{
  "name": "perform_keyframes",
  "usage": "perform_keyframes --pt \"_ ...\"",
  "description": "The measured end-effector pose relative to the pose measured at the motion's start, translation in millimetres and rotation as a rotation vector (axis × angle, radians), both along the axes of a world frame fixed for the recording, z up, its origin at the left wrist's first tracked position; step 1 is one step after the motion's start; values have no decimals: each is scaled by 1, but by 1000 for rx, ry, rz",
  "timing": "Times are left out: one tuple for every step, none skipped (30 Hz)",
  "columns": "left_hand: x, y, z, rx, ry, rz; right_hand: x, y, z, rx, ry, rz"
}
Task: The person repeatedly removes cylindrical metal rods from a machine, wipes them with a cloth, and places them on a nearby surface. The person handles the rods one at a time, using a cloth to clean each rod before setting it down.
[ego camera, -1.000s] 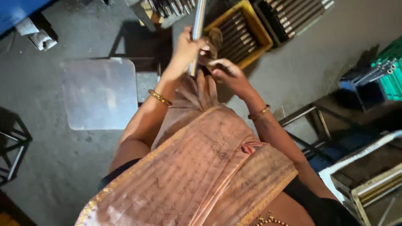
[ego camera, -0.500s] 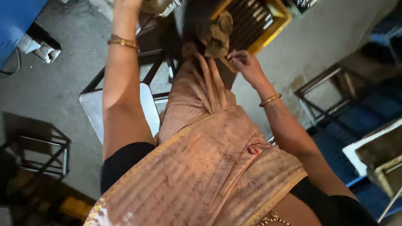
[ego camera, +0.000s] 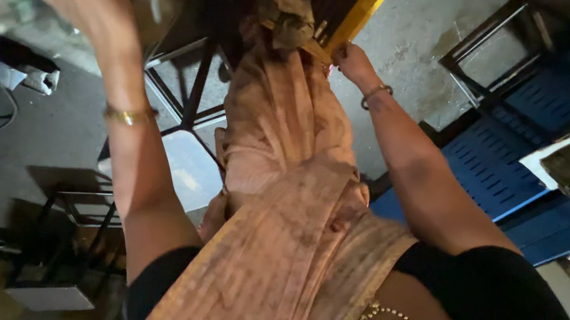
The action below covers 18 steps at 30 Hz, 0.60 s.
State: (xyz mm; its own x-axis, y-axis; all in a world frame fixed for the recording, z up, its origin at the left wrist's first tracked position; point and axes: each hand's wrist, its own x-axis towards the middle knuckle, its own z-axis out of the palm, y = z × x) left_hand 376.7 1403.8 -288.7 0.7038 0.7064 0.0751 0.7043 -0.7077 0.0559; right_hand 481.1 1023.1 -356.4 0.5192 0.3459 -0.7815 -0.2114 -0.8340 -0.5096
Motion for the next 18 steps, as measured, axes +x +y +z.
perform_keyframes --pt "0 -12 -9 99 -37 -12 6 0 -14 9 -86 78" --pt "1 -27 -19 160 -88 -63 13 1 -28 19 -172 153" --pt "0 -46 -29 173 -138 -139 19 2 -42 7 -151 135" --pt "-2 -72 -40 74 -181 -248 24 4 -55 -6 -128 120" --pt "-2 -95 -52 -148 -206 -393 31 9 -70 -14 -110 103" --pt "-2 -123 -66 -376 -226 -537 36 14 -83 44 -40 -20" --pt "-6 -146 -77 -383 -214 -627 38 16 -95 95 35 -140" --pt "-7 -174 -93 -571 -217 -571 38 19 -107 147 110 -259" --pt "-8 -193 -109 -683 -140 -541 38 24 -120 132 -30 -125" --pt "-9 -210 -124 -794 -63 -509 38 27 -132 115 -170 12" --pt "-11 -225 -138 -898 -7 -475 35 29 -142 99 -306 151" --pt "-14 -235 -151 -998 51 -438 30 32 -151 82 -430 254" --pt "-14 -243 -162 -1028 85 -430 26 33 -159 62 -558 357" --pt "-14 -250 -170 -1056 119 -421 21 35 -164 42 -688 458" --pt "-19 -254 -177 -1082 155 -410 15 37 -167 29 -605 422" --pt "-21 -256 -180 -1087 111 -354 8 37 -169 16 -559 406" --pt "-15 -256 -188 -1092 65 -301 2 37 -173 39 -517 379" --pt "-12 -258 -193 -1098 18 -247 -6 35 -173 99 -477 332"
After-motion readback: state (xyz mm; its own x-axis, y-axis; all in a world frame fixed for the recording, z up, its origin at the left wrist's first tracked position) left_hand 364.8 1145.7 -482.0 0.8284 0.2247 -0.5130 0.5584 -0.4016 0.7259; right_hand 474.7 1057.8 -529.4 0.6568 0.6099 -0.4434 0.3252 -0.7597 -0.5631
